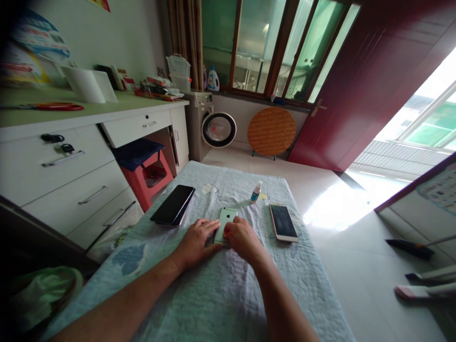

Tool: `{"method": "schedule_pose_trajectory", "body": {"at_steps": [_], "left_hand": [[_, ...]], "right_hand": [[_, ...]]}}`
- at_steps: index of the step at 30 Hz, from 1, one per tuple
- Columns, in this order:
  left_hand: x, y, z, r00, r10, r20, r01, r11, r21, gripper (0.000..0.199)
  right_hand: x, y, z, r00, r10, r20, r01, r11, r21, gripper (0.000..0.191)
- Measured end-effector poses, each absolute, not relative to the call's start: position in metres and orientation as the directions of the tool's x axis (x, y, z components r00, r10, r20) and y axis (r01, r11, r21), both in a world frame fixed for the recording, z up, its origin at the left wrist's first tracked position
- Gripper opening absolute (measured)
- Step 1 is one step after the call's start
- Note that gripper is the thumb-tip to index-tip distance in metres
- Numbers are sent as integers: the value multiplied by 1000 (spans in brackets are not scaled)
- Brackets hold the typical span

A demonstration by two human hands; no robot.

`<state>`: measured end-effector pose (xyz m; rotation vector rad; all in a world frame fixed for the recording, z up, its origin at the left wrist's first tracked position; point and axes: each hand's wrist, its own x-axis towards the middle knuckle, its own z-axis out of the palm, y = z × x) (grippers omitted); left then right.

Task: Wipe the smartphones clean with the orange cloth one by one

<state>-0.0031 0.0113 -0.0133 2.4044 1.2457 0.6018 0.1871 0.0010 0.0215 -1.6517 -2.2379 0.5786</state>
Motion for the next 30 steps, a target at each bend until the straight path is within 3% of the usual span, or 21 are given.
{"method": "schedule_pose_trajectory", "body": {"at_steps": [5, 10, 16, 20, 24, 30], "left_hand": [[-3, 12, -13, 522, 828, 204, 670, -547, 502, 59], [-3, 13, -18, 519, 826, 219, 665, -551, 504, 60], [-3, 14, -19, 520, 825, 220, 649, -550, 526, 65], [-3, 15, -24, 492, 838, 237, 655, -535, 534, 73], [-3, 15, -27, 484, 832, 271, 648, -549, 528, 66], [-3, 14, -25, 488, 831, 268, 653, -551, 519, 63]], "right_hand": [[187, 14, 5, -176, 964, 199, 872, 246, -423, 20], [183, 23, -6, -113, 952, 285, 905, 217, -366, 21], [173, 19, -3, -191, 939, 287, 905, 282, -319, 23], [168, 9, 4, -311, 909, 276, 845, 398, -357, 23], [165, 0, 8, -414, 875, 252, 776, 484, -406, 21], [167, 3, 1, -382, 885, 265, 783, 462, -416, 22]]}}
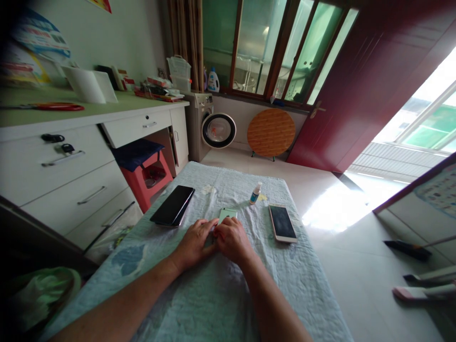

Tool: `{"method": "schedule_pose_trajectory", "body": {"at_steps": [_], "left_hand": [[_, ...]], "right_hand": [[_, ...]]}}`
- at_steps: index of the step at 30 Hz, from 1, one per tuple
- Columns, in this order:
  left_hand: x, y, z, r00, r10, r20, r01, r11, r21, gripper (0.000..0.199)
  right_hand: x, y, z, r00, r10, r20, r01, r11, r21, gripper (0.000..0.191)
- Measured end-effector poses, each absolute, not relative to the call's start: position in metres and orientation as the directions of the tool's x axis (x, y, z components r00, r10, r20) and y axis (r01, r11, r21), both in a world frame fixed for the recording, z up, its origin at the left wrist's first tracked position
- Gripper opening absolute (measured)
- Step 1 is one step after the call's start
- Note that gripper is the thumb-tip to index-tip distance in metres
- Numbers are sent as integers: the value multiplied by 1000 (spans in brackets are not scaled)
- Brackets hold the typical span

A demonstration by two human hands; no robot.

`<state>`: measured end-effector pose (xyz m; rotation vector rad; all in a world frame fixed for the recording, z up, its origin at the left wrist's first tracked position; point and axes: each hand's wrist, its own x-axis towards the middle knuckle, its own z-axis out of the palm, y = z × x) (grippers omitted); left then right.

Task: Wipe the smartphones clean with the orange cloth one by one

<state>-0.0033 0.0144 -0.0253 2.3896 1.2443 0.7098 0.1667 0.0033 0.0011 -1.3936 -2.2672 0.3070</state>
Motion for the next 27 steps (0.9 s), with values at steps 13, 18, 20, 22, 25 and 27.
{"method": "schedule_pose_trajectory", "body": {"at_steps": [13, 18, 20, 22, 25, 27], "left_hand": [[-2, 12, -14, 513, 836, 194, 678, -534, 505, 60], [-2, 12, -13, 509, 840, 188, 683, -527, 505, 59], [-2, 12, -14, 510, 838, 195, 679, -531, 507, 57], [-2, 13, -15, 512, 834, 204, 672, -537, 511, 57], [-2, 13, -17, 503, 838, 211, 666, -532, 523, 59], [-2, 13, -17, 493, 846, 202, 671, -518, 531, 64]], "right_hand": [[173, 20, -6, 21, 976, 216, 962, 40, -271, 26], [173, 21, -8, 33, 981, 189, 960, 22, -280, 27], [173, 21, -8, -17, 980, 198, 949, 79, -306, 27], [172, 20, -7, -77, 973, 217, 931, 148, -334, 27], [169, 16, -5, -129, 959, 251, 909, 216, -358, 23], [166, 14, -3, -144, 953, 265, 903, 236, -359, 20]]}}
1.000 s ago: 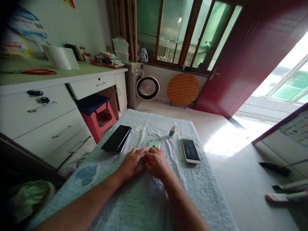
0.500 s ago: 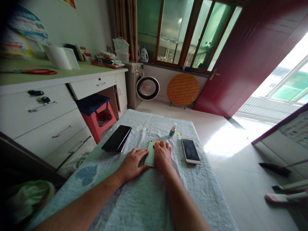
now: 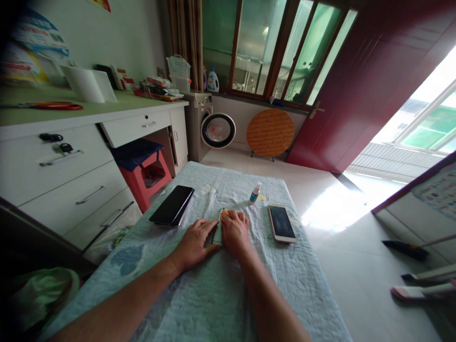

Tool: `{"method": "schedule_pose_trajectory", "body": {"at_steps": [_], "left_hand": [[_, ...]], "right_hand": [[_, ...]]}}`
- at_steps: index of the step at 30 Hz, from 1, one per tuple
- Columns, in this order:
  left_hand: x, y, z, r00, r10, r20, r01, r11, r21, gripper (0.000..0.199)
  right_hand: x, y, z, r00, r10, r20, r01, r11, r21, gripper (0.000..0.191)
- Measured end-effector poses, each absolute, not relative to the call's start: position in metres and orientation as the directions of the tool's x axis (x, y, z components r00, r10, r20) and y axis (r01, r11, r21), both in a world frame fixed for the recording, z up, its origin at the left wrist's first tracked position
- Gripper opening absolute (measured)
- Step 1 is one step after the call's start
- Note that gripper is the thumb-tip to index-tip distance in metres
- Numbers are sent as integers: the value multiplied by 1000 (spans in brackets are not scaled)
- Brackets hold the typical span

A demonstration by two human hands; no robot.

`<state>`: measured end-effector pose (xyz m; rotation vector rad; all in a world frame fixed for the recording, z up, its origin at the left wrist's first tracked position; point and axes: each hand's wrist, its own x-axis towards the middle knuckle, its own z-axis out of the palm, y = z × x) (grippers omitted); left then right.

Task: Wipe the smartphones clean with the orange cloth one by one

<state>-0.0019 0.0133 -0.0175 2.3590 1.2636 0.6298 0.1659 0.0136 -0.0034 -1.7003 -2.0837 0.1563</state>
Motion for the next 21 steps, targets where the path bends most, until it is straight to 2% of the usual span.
{"method": "schedule_pose_trajectory", "body": {"at_steps": [5, 12, 16, 21], "left_hand": [[-2, 14, -19, 497, 837, 228, 647, -533, 546, 70], [-3, 14, -26, 483, 838, 253, 649, -537, 539, 72], [-3, 14, -25, 483, 837, 258, 648, -540, 538, 64], [-3, 12, -20, 510, 817, 269, 618, -566, 546, 45]], "right_hand": [[162, 8, -1, -212, 942, 260, 881, 300, -366, 18], [166, 5, 2, -312, 920, 237, 803, 389, -453, 27], [165, 5, 3, -338, 909, 246, 775, 416, -475, 22], [167, 6, -1, -268, 922, 279, 795, 375, -477, 22]]}}
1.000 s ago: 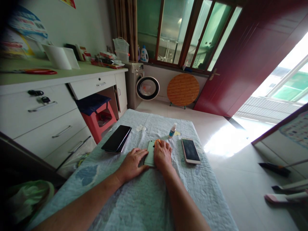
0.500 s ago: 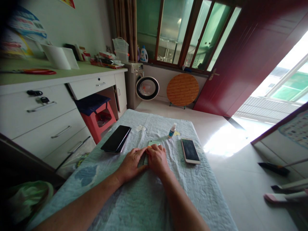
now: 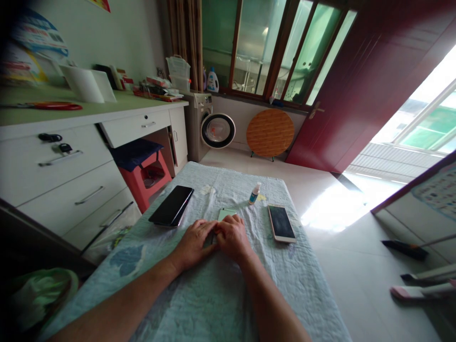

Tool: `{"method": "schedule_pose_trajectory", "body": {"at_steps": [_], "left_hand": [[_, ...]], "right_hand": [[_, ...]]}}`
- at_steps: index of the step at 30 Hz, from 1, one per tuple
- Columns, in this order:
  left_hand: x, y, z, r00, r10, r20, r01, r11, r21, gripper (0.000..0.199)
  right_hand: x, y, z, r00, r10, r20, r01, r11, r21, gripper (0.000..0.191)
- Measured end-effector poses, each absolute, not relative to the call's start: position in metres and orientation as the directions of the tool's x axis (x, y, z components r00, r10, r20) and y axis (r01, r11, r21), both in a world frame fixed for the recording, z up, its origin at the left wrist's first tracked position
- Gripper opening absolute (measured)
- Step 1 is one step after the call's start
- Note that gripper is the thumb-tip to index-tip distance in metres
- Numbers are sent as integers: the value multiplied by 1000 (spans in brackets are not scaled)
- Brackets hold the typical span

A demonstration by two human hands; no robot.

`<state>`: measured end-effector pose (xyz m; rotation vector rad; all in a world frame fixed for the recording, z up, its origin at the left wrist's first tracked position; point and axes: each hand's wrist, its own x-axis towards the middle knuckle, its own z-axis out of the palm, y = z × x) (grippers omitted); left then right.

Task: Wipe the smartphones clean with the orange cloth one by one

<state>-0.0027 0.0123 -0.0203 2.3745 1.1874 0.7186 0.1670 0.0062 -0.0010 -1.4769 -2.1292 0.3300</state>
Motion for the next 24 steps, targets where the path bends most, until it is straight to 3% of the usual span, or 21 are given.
{"method": "schedule_pose_trajectory", "body": {"at_steps": [6, 24], "left_hand": [[-3, 14, -22, 512, 821, 252, 626, -557, 545, 59], [-3, 13, -16, 509, 831, 224, 655, -543, 526, 56]], "right_hand": [[172, 9, -8, -160, 933, 323, 816, 309, -489, 23], [180, 42, -12, -15, 960, 281, 903, 134, -408, 25]]}}
